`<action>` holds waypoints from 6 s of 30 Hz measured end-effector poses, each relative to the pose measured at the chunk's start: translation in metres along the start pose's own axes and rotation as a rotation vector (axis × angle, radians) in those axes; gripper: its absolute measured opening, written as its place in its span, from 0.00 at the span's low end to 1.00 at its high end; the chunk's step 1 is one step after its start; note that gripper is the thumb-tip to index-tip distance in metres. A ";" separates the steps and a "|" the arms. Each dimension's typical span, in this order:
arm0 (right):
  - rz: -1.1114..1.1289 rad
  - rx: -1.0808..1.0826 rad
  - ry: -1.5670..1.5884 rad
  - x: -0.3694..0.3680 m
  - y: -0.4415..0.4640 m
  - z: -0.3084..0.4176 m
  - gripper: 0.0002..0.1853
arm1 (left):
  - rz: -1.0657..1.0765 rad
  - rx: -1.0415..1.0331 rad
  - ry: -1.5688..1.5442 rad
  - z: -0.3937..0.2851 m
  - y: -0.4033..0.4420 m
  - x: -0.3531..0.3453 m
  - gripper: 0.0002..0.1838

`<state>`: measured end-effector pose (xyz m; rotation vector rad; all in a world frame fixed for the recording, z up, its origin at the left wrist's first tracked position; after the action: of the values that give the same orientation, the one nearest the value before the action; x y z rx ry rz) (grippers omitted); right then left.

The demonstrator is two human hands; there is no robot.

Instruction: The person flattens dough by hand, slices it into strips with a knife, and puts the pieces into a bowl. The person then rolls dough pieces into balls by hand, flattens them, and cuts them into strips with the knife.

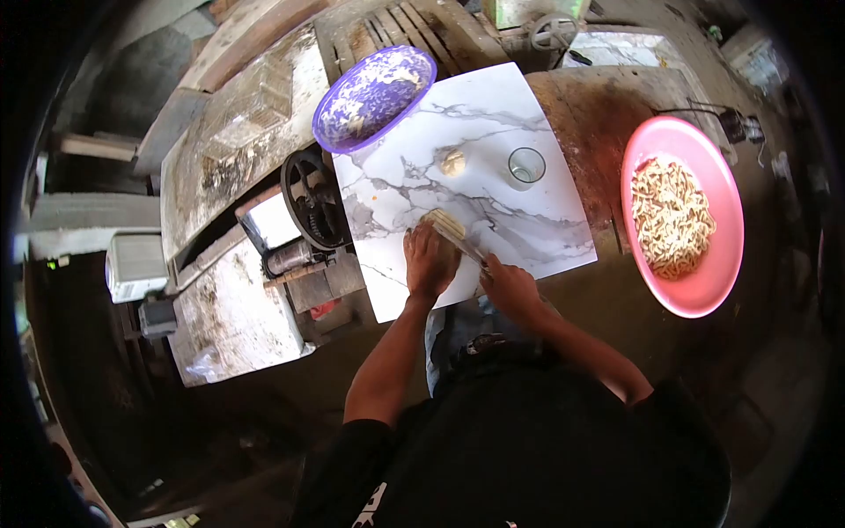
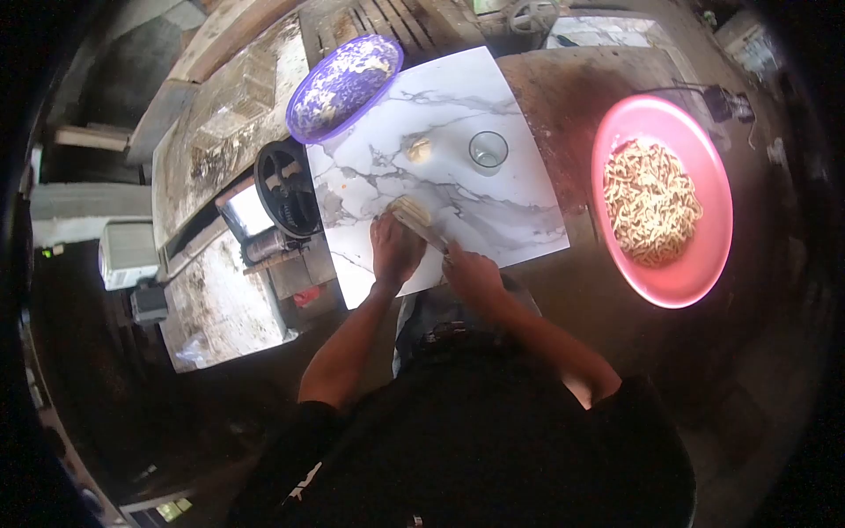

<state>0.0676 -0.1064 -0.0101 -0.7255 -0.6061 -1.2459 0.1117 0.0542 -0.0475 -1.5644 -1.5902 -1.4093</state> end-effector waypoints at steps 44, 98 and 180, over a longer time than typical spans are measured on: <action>0.194 -0.207 -0.083 0.023 -0.044 -0.026 0.17 | -0.316 0.105 -0.140 0.011 -0.006 0.015 0.18; 0.210 -0.226 -0.079 0.038 -0.046 -0.011 0.14 | -0.352 0.157 -0.188 0.016 -0.010 0.016 0.14; 0.103 0.086 -0.080 -0.020 0.015 0.026 0.18 | -0.529 0.234 -0.170 0.023 -0.017 0.029 0.10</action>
<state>0.0775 -0.0716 -0.0110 -0.7281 -0.6759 -1.0929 0.0969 0.0902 -0.0351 -1.2012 -2.3008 -1.2957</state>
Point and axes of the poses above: each hand's wrist, its own y-axis towards the middle knuckle, its own x-axis out of the back of the hand, z = x × y, the point moved 6 cm from there along y, towards the middle knuckle, and after that the axes turned 7 degrees about -z, right-handed, at the moved point
